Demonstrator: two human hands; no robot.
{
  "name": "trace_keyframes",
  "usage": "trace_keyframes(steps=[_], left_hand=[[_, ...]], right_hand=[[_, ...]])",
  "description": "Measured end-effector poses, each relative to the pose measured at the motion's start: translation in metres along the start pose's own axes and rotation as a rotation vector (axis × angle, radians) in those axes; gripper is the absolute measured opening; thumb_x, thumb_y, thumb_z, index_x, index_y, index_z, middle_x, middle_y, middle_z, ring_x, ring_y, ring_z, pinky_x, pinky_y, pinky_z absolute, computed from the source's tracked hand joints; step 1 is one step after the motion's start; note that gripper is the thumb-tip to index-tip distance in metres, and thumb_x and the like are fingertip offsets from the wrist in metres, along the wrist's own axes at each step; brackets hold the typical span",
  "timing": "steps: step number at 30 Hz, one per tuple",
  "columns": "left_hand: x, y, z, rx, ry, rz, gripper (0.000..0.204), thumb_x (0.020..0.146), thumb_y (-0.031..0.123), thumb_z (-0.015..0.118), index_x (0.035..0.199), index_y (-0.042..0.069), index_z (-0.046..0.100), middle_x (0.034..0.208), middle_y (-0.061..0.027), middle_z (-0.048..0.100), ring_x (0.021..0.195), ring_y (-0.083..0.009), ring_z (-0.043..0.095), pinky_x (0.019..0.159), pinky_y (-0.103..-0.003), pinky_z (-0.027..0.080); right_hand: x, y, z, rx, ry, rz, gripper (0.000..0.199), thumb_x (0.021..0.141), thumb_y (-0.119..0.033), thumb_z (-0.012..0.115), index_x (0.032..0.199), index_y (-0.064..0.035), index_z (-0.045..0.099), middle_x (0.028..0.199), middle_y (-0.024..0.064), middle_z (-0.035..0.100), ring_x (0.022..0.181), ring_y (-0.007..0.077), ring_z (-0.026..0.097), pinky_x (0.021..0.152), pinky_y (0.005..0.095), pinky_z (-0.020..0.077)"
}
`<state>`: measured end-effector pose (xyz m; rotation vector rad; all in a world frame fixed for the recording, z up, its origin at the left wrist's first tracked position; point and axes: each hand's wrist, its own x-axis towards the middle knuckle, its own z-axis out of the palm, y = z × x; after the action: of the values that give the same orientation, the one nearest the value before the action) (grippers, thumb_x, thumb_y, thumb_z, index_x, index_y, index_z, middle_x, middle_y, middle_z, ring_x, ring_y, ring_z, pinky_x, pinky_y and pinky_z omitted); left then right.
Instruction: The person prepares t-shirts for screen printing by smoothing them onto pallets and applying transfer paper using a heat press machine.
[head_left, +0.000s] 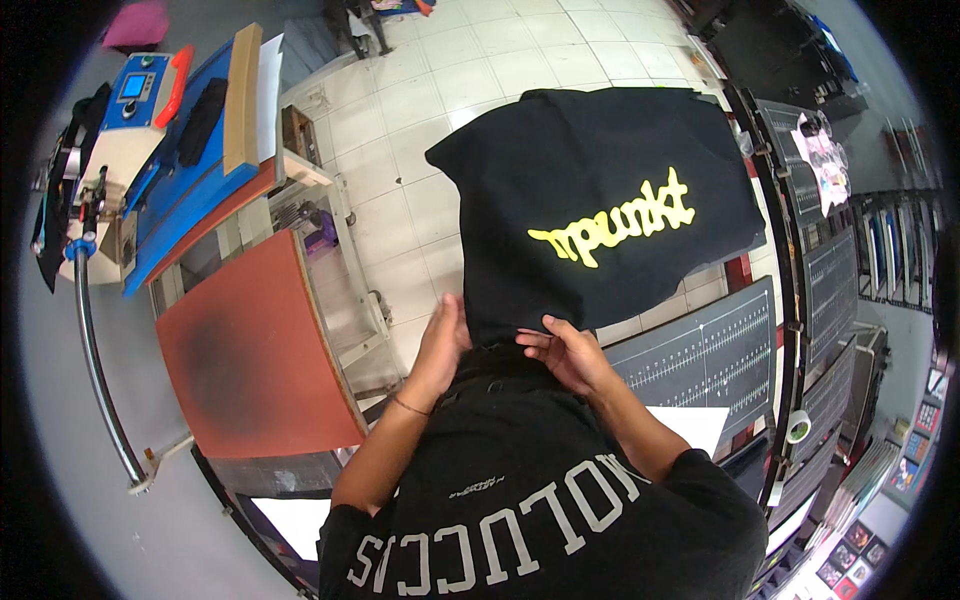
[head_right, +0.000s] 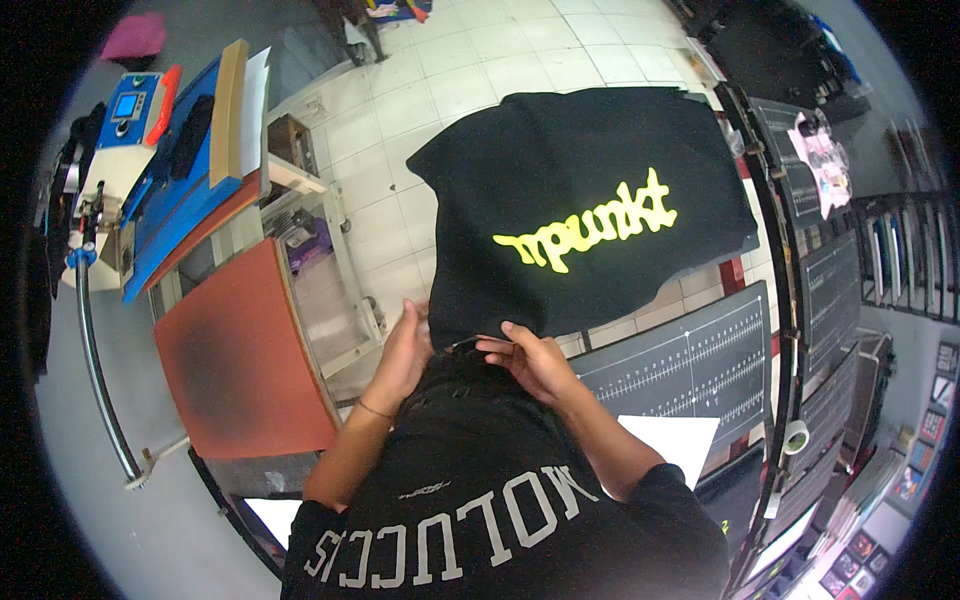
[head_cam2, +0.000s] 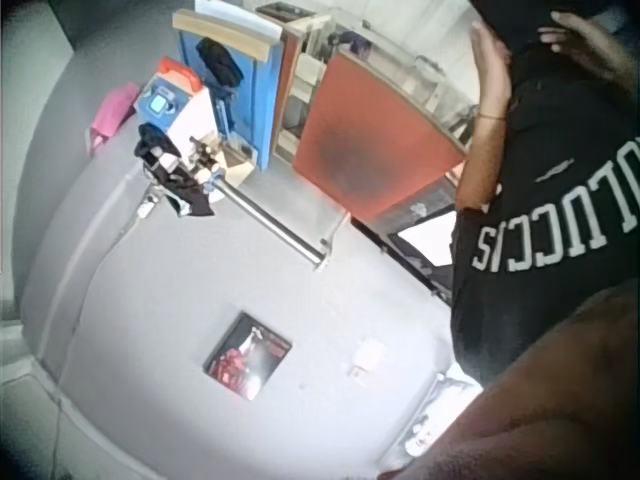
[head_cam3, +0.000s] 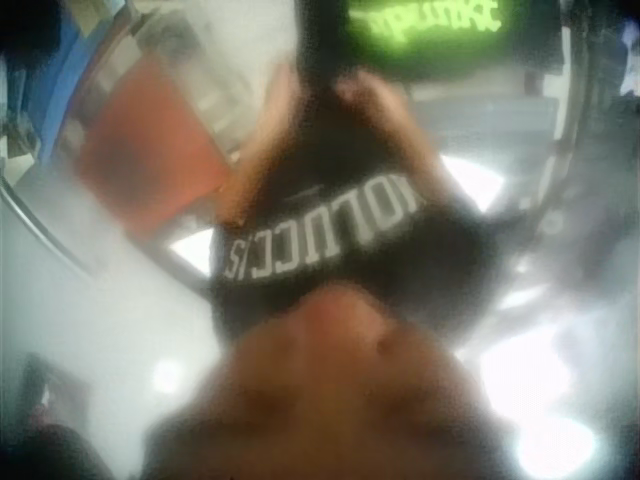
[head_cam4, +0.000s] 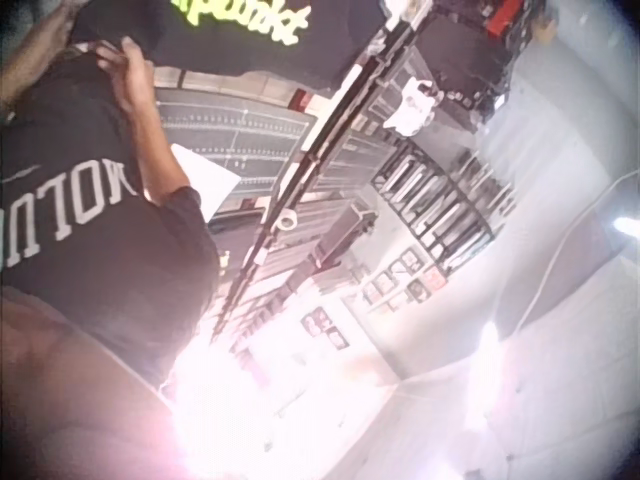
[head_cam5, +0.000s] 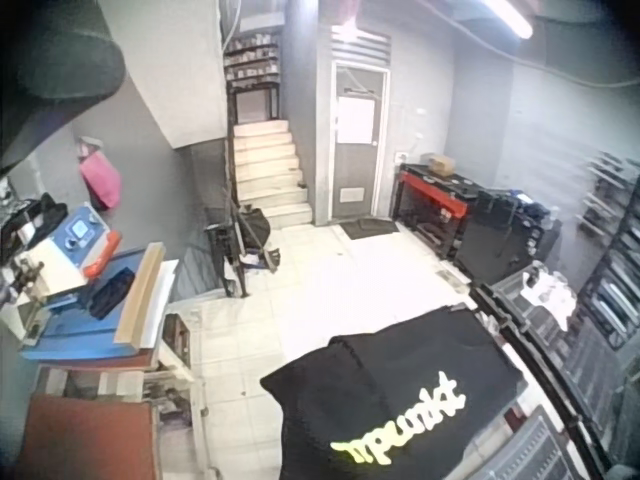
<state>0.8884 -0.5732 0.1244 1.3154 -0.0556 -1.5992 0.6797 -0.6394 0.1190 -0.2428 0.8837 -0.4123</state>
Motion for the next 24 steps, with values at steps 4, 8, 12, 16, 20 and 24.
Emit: trace_keyframes(steps=[4,8,12,16,20,24], left_hand=[[-0.01,-0.007,-0.005,-0.322,-0.224,-0.093,0.028,0.098,0.028,0.057,0.118,0.008,0.054,0.106,-0.0044,0.063,0.096,-0.0218,0.065,0.084,-0.033,0.052],[-0.005,-0.015,-0.014,-0.331,-0.266,0.081,0.014,0.097,0.018,0.058,0.108,0.009,0.058,0.098,-0.0016,0.063,0.094,-0.0197,0.065,0.084,-0.034,0.052],[-0.002,-0.016,-0.006,-0.375,-0.219,0.138,0.007,0.097,0.014,0.06,0.102,0.009,0.06,0.095,-0.0003,0.063,0.088,-0.017,0.064,0.084,-0.033,0.052],[0.003,-0.023,-0.003,-0.414,-0.285,0.183,0.007,0.096,0.014,0.06,0.1,0.009,0.061,0.094,0.0003,0.063,0.085,-0.015,0.063,0.083,-0.032,0.051],[0.007,-0.021,0.008,-0.4,-0.308,0.216,0.008,0.096,0.015,0.061,0.099,0.007,0.061,0.091,-0.0004,0.062,0.087,-0.0152,0.062,0.083,-0.032,0.051],[0.007,-0.016,0.011,-0.291,-0.26,0.255,0.01,0.096,0.015,0.061,0.099,0.006,0.062,0.09,-0.0012,0.061,0.086,-0.0144,0.061,0.082,-0.03,0.05]], right_hand=[[0.001,-0.001,-0.004,0.016,-0.034,0.02,0.037,0.097,-0.027,0.056,0.117,0.0048,0.058,0.113,0.0152,0.065,0.098,0.023,0.065,0.083,0.034,0.0506],[0.001,-0.005,-0.005,-0.042,-0.063,0.04,0.04,0.098,-0.031,0.054,0.12,0.0022,0.056,0.113,0.0134,0.065,0.094,0.0217,0.065,0.081,0.0335,0.0504],[-0.003,-0.012,-0.002,-0.288,-0.177,0.169,0.034,0.098,-0.034,0.054,0.102,-0.0016,0.065,0.097,0.0086,0.068,0.088,0.0171,0.063,0.075,0.0298,0.0482],[-0.034,-0.046,0.04,-1.102,-0.448,0.072,0.037,0.094,-0.036,0.061,0.078,-0.0026,0.065,0.078,0.0048,0.065,0.072,0.0138,0.057,0.064,0.0267,0.0451],[-0.03,-0.052,0.087,-1.288,-0.085,-0.99,0.026,0.085,-0.023,0.072,0.091,-0.0004,0.062,0.084,0.0102,0.065,0.066,0.0213,0.06,0.061,0.0308,0.0475],[-0.007,-0.051,0.082,-1.349,-0.061,-0.746,0.024,0.084,-0.019,0.072,0.097,-0.0015,0.062,0.088,0.0122,0.066,0.067,0.0253,0.064,0.059,0.0318,0.0481]])
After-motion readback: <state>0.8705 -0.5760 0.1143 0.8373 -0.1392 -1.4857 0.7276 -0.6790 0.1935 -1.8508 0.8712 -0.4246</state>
